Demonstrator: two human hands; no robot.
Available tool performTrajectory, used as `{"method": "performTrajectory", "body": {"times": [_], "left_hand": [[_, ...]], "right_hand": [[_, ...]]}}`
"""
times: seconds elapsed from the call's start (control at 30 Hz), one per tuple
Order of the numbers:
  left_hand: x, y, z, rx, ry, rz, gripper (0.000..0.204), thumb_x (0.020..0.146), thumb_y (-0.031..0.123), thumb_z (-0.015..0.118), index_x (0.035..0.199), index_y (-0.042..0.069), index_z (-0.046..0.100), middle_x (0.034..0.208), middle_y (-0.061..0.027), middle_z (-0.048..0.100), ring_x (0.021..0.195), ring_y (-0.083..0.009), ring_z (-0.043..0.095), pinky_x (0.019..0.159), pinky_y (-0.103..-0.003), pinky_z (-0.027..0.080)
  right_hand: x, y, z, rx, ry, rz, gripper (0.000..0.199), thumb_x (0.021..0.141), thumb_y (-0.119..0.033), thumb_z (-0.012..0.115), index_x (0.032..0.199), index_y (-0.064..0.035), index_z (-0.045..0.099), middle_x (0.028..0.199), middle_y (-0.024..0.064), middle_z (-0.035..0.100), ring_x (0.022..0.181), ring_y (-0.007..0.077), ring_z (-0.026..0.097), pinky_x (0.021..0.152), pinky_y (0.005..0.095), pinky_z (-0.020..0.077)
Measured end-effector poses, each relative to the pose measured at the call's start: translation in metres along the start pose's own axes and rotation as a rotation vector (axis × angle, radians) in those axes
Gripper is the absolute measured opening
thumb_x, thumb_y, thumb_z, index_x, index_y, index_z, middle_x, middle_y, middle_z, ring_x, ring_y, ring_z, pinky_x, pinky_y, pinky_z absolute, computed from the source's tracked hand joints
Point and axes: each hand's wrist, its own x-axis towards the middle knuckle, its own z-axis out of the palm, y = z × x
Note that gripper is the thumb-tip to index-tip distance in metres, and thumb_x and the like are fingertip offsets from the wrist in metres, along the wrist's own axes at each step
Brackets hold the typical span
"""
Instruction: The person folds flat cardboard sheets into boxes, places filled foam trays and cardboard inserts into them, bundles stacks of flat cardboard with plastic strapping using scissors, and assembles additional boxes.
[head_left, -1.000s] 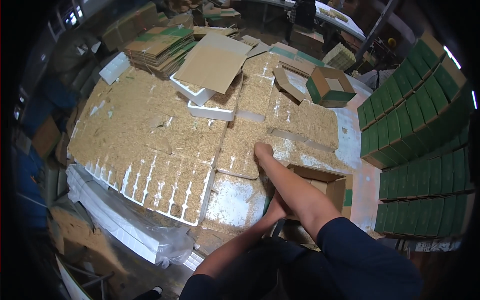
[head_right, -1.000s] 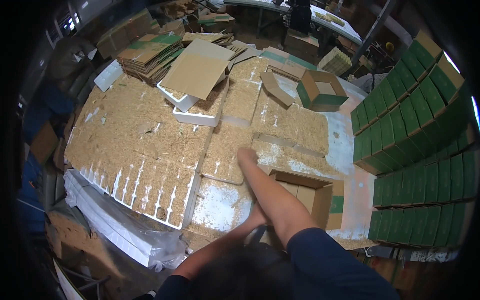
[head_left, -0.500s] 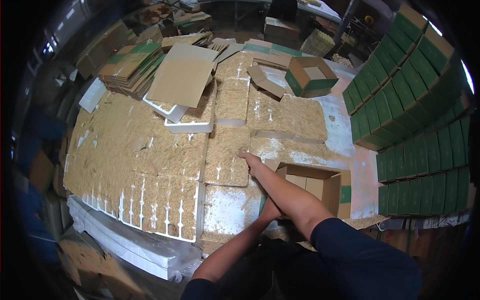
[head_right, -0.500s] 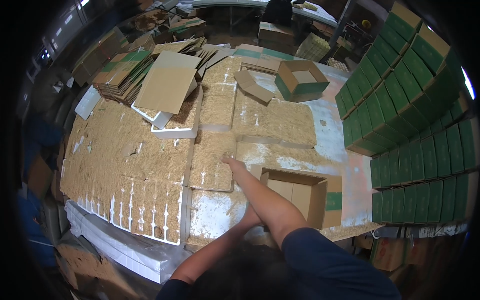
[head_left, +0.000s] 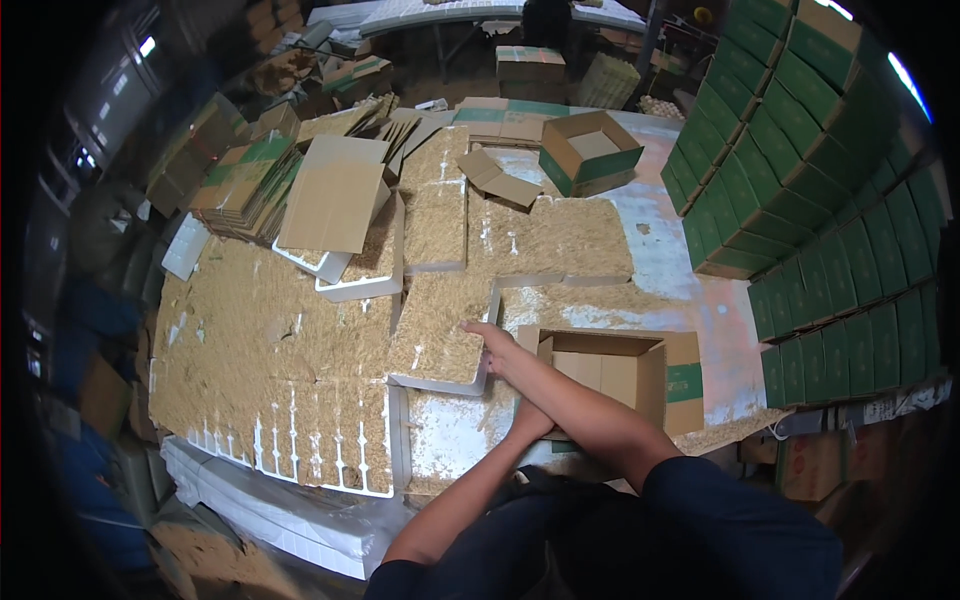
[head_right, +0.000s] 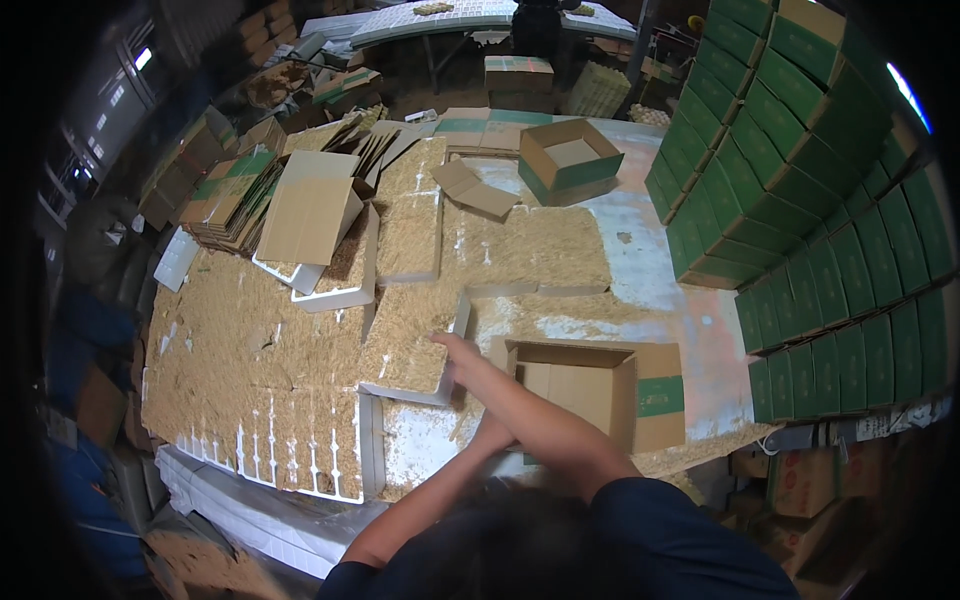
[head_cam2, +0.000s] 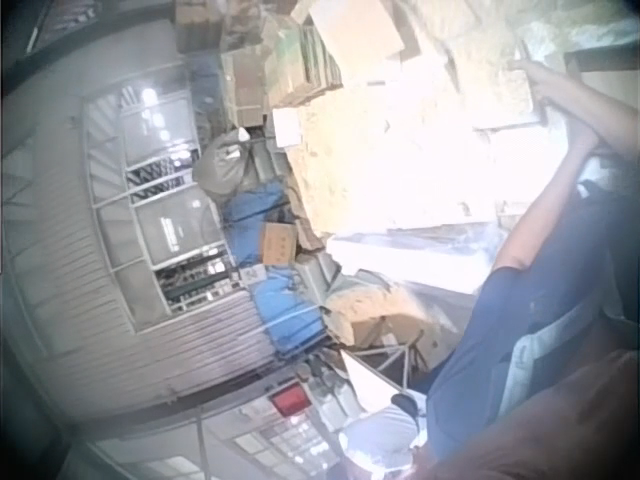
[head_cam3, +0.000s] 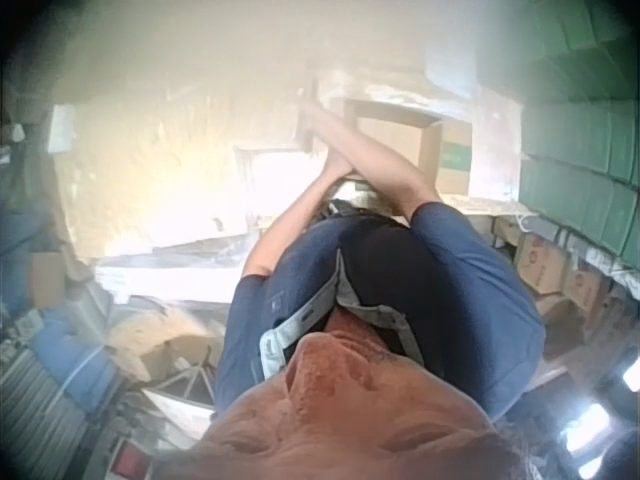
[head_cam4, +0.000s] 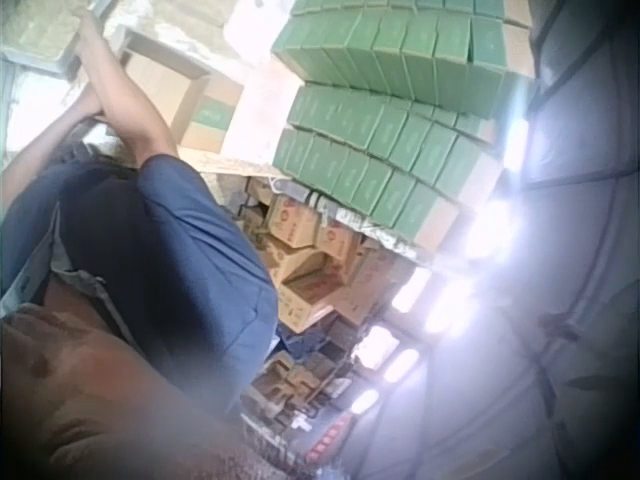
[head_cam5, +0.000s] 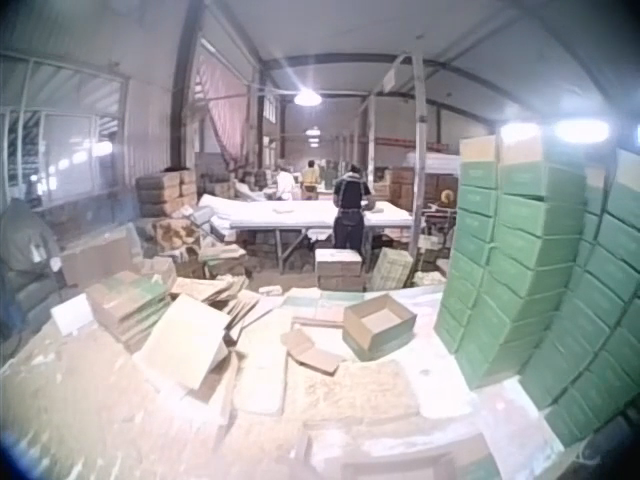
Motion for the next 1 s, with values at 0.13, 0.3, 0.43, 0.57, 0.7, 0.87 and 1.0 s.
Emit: {"method": "performTrajectory", "body": {"times": [0.13, 0.3, 0.43, 0.57, 0.7, 0.87, 1.0], "left_hand": [[0.011, -0.011, 0.012, 0.218, 0.031, 0.027, 0.041, 0.092, 0.026, 0.058, 0.121, -0.003, 0.057, 0.125, -0.0313, 0.057, 0.123, -0.0438, 0.052, 0.103, -0.045, 0.041], [0.015, 0.026, 0.003, 0.669, -0.271, -0.392, 0.042, 0.097, 0.026, 0.045, 0.127, 0.0, 0.058, 0.13, -0.0337, 0.054, 0.127, -0.044, 0.049, 0.108, -0.047, 0.039], [0.012, -0.009, 0.009, 0.477, -0.031, -0.035, 0.041, 0.098, 0.027, 0.048, 0.129, 0.002, 0.059, 0.131, -0.0252, 0.058, 0.126, -0.0362, 0.053, 0.107, -0.043, 0.042], [0.022, -0.07, -0.007, -0.166, 0.16, -0.063, 0.078, 0.083, 0.006, 0.061, 0.154, 0.008, 0.027, 0.151, -0.0214, 0.041, 0.139, -0.0326, 0.041, 0.114, -0.034, 0.032], [0.023, -0.034, 0.002, -0.063, 0.134, -0.045, 0.087, 0.08, 0.001, 0.058, 0.157, 0.008, 0.018, 0.154, -0.0213, 0.037, 0.142, -0.0318, 0.038, 0.114, -0.033, 0.031], [0.022, -0.028, -0.003, -0.193, 0.094, -0.121, 0.078, 0.087, 0.003, 0.055, 0.157, 0.008, 0.021, 0.155, -0.0167, 0.038, 0.141, -0.0247, 0.039, 0.113, -0.03, 0.031], [0.017, -0.026, -0.001, -0.237, 0.155, -0.099, 0.062, 0.094, 0.01, 0.058, 0.152, 0.009, 0.036, 0.142, -0.0122, 0.052, 0.127, -0.0211, 0.05, 0.105, -0.031, 0.039]], "right_hand": [[-0.05, -0.038, -0.001, -0.072, -0.108, -0.064, 0.054, 0.087, -0.026, 0.073, 0.128, 0.0025, 0.053, 0.119, 0.0172, 0.064, 0.108, 0.0282, 0.065, 0.091, 0.0399, 0.0557], [-0.127, -0.095, -0.027, -0.134, -0.159, -0.14, 0.053, 0.088, -0.024, 0.071, 0.129, 0.0057, 0.053, 0.122, 0.0187, 0.063, 0.111, 0.0277, 0.064, 0.097, 0.0385, 0.0517], [-0.183, -0.148, -0.09, -0.135, -0.241, -0.124, 0.046, 0.089, -0.021, 0.068, 0.125, 0.006, 0.056, 0.119, 0.0182, 0.065, 0.106, 0.0281, 0.066, 0.097, 0.0399, 0.0519], [-0.234, -0.188, -0.127, -0.193, -0.243, -0.037, 0.046, 0.084, -0.015, 0.071, 0.124, 0.0057, 0.058, 0.114, 0.0184, 0.068, 0.1, 0.0269, 0.069, 0.093, 0.0398, 0.0544], [-0.28, -0.206, -0.179, -0.494, -0.096, -0.008, 0.049, 0.081, -0.016, 0.073, 0.123, 0.0057, 0.059, 0.112, 0.0168, 0.068, 0.101, 0.0241, 0.068, 0.09, 0.0373, 0.0539], [-0.276, -0.208, -0.193, -0.859, -0.077, 0.024, 0.045, 0.078, -0.024, 0.078, 0.112, 0.003, 0.067, 0.108, 0.0133, 0.068, 0.099, 0.0201, 0.066, 0.088, 0.0351, 0.0508], [-0.244, -0.21, -0.191, -1.199, -0.125, 0.108, 0.046, 0.078, -0.03, 0.08, 0.11, 0.0015, 0.069, 0.108, 0.0117, 0.069, 0.098, 0.0192, 0.065, 0.085, 0.0328, 0.0503]]}}
